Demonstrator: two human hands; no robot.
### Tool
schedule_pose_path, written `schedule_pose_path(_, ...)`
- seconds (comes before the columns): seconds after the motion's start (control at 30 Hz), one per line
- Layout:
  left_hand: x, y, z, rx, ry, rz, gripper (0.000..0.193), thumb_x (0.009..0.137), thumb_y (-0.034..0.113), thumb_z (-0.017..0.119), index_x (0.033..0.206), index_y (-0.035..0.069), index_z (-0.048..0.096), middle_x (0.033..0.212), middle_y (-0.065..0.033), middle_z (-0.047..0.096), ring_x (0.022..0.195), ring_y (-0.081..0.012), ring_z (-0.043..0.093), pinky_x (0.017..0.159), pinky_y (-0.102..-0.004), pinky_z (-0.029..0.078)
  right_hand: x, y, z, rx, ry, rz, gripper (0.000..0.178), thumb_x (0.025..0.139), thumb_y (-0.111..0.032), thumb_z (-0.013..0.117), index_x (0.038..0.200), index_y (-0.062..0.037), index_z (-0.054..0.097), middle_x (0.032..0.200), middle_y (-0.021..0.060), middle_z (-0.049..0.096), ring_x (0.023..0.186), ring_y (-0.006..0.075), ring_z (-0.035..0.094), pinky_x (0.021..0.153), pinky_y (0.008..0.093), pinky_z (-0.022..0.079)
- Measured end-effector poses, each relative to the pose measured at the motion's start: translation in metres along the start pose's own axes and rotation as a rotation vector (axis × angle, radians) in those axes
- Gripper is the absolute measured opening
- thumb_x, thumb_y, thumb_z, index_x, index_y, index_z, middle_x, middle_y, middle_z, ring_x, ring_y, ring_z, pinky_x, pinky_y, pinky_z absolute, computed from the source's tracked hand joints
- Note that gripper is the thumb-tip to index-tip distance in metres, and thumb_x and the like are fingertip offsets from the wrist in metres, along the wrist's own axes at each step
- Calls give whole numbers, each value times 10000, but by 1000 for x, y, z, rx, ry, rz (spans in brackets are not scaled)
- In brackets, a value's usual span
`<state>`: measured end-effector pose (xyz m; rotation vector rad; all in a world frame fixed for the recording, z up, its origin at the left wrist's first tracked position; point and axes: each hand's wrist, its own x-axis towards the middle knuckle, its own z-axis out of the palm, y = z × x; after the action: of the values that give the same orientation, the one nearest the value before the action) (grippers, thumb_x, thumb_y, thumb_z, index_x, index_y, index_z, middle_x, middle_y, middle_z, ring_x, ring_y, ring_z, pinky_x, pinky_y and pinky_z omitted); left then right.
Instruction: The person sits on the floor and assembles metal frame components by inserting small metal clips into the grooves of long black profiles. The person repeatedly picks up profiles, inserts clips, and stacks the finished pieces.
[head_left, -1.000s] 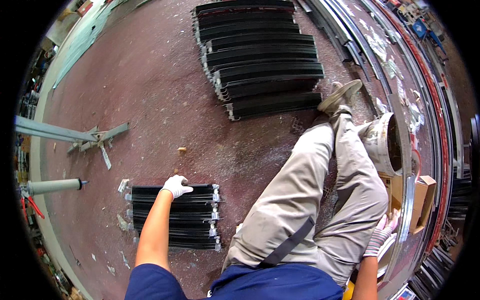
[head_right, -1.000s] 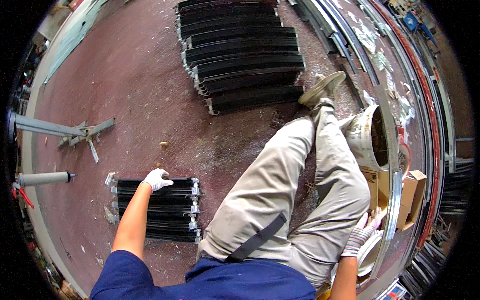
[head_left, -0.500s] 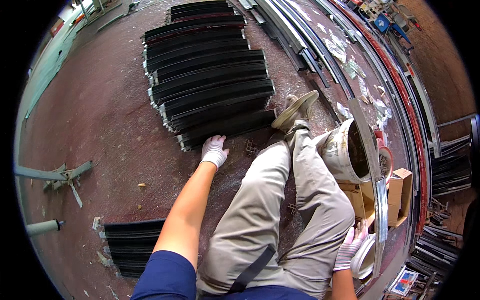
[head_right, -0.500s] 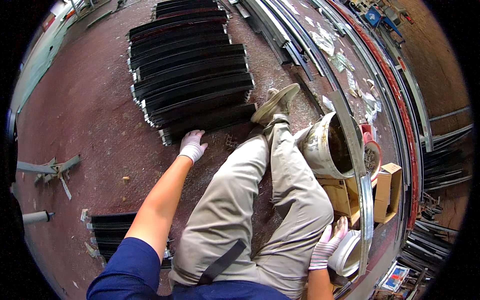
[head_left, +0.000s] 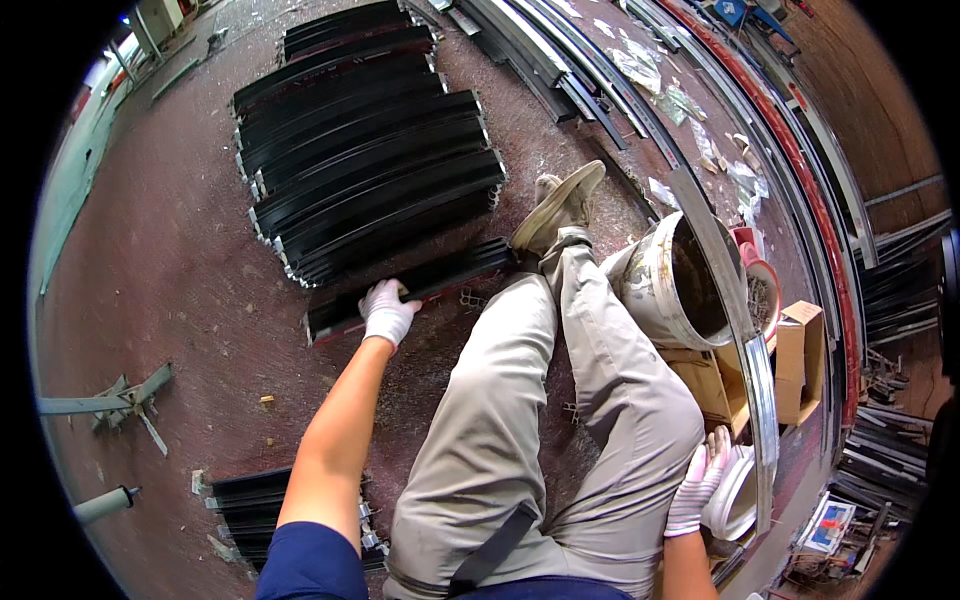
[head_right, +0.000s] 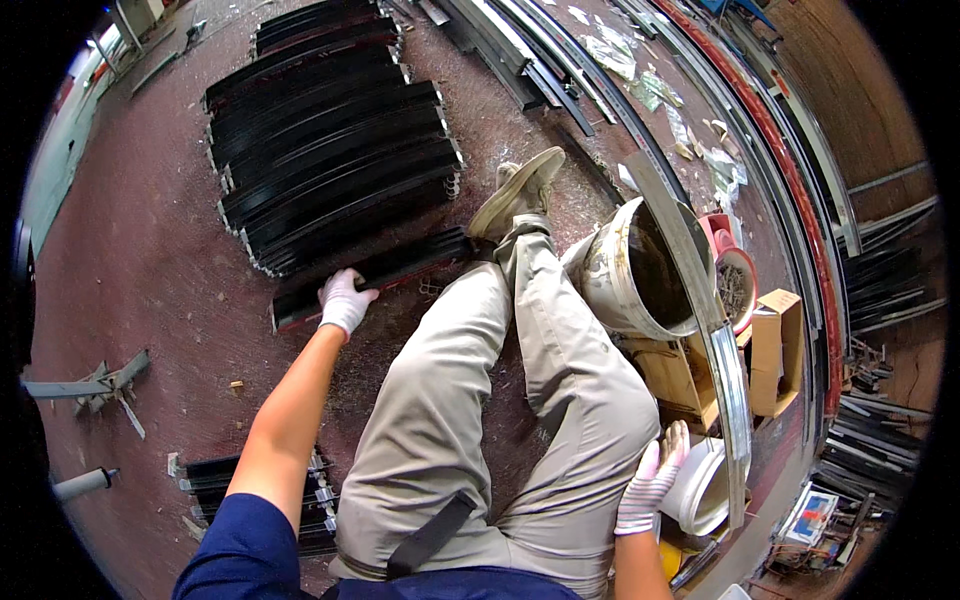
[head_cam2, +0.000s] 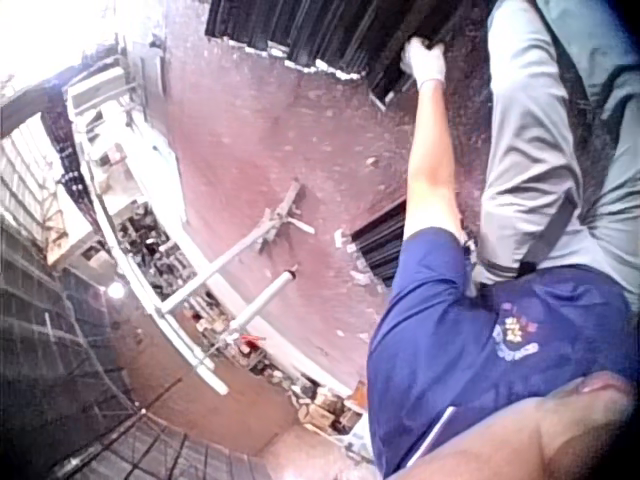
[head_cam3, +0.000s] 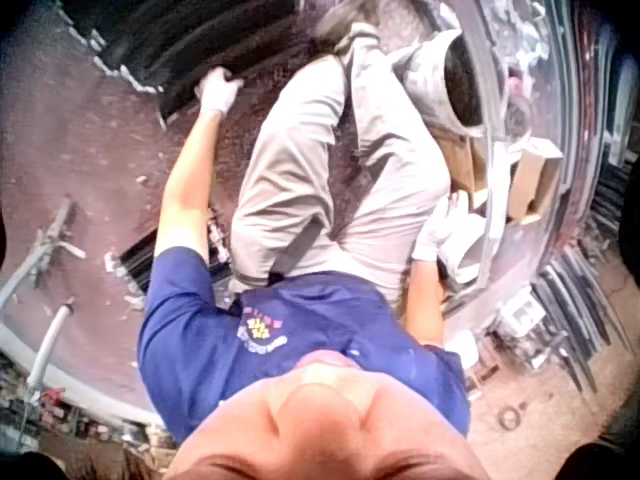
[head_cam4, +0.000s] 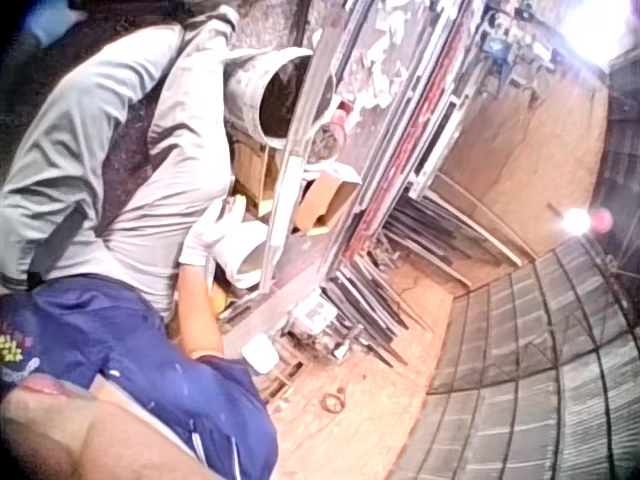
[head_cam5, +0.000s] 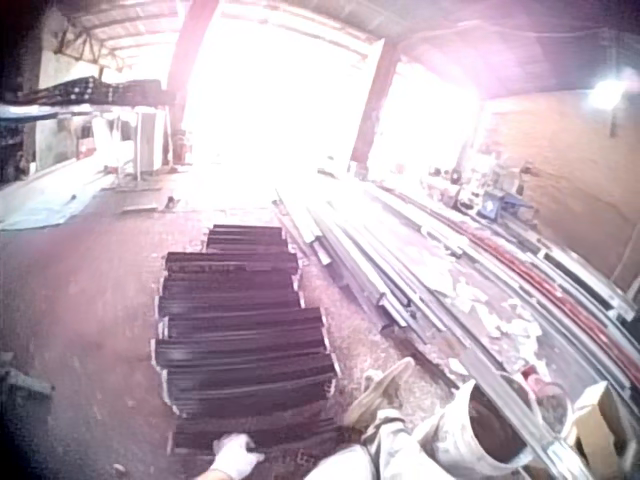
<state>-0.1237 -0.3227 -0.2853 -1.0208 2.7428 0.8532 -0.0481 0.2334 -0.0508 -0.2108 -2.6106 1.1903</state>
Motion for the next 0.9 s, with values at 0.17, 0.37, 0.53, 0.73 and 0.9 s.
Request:
schedule_pose_path(0.17,-69,-53,-63,-91,120,24,490,672,404,948,966,82,725,998,-149,745,979,-353,715,904,-460,545,-1,23,4,66,64,-91,583,1038,-42,555,1585,42,373,1595,207,425,1480,326,457,1266,457,334)
schedule_pose_path(0.37,-144,-72,-189,-584,245,101,405,785,212,969,906,84,604,821,34,632,751,-92,534,670,-295,484,-3,36,8,89,81,-117,584,1045,-64,594,1581,37,382,1587,213,431,1467,318,479,1257,450,352)
schedule_pose_path(0.53,-208,-37,-282,-592,468,442,251,941,152,843,1083,73,651,950,23,652,817,-89,600,747,-254,522,-4,37,4,-25,123,-168,529,1037,-134,652,1515,28,494,1590,181,441,1450,314,496,1232,447,379)
schedule_pose_path(0.73,-216,-51,-287,-938,500,445,350,953,101,822,1275,66,688,1134,7,703,1035,-115,630,972,-311,518,-13,35,4,19,172,-111,511,1044,-171,665,1507,-4,528,1602,160,432,1444,300,509,1230,442,375)
schedule_pose_path(0.9,-224,-47,-285,-888,491,476,354,959,92,809,1286,47,681,1157,-6,704,1040,-129,620,976,-302,502,-7,68,-1,119,164,23,500,1062,-147,644,1519,-2,502,1608,159,412,1448,305,482,1249,422,376)
